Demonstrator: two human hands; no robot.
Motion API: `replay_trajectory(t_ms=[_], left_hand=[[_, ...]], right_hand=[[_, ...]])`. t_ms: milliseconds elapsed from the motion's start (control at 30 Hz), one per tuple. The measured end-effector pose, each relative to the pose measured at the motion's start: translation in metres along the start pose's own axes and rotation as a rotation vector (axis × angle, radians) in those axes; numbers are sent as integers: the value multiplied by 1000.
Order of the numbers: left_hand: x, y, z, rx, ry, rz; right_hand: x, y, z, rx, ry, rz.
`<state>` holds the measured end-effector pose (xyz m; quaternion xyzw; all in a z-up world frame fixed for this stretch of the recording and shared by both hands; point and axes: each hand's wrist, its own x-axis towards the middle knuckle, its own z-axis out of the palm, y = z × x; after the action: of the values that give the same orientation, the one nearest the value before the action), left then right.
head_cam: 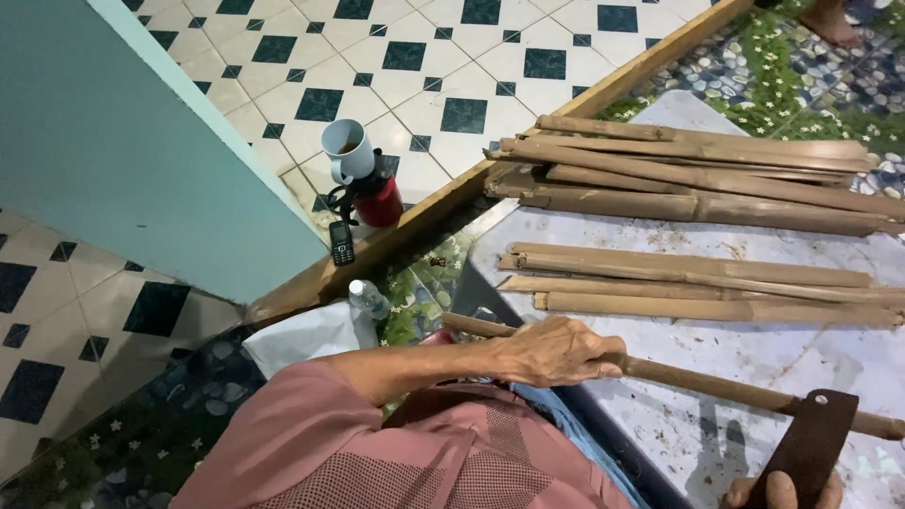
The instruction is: The person is using a large knife to scrape the outer layer off of bamboo stalks on a table.
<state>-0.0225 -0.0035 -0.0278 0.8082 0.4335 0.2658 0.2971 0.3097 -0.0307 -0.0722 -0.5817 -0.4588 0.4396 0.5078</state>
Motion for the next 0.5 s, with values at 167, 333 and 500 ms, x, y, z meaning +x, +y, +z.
replay_trajectory(t_ms=[167, 333, 500], left_hand=[[-2, 3, -6, 11, 26, 50], [6, -1, -1, 103, -35, -11], [8, 19, -16, 44, -31, -61]], right_hand=[[-7, -14, 4, 65, -13, 103], [-16, -52, 21, -12, 57, 74], [-14, -50, 19, 172, 42, 65]])
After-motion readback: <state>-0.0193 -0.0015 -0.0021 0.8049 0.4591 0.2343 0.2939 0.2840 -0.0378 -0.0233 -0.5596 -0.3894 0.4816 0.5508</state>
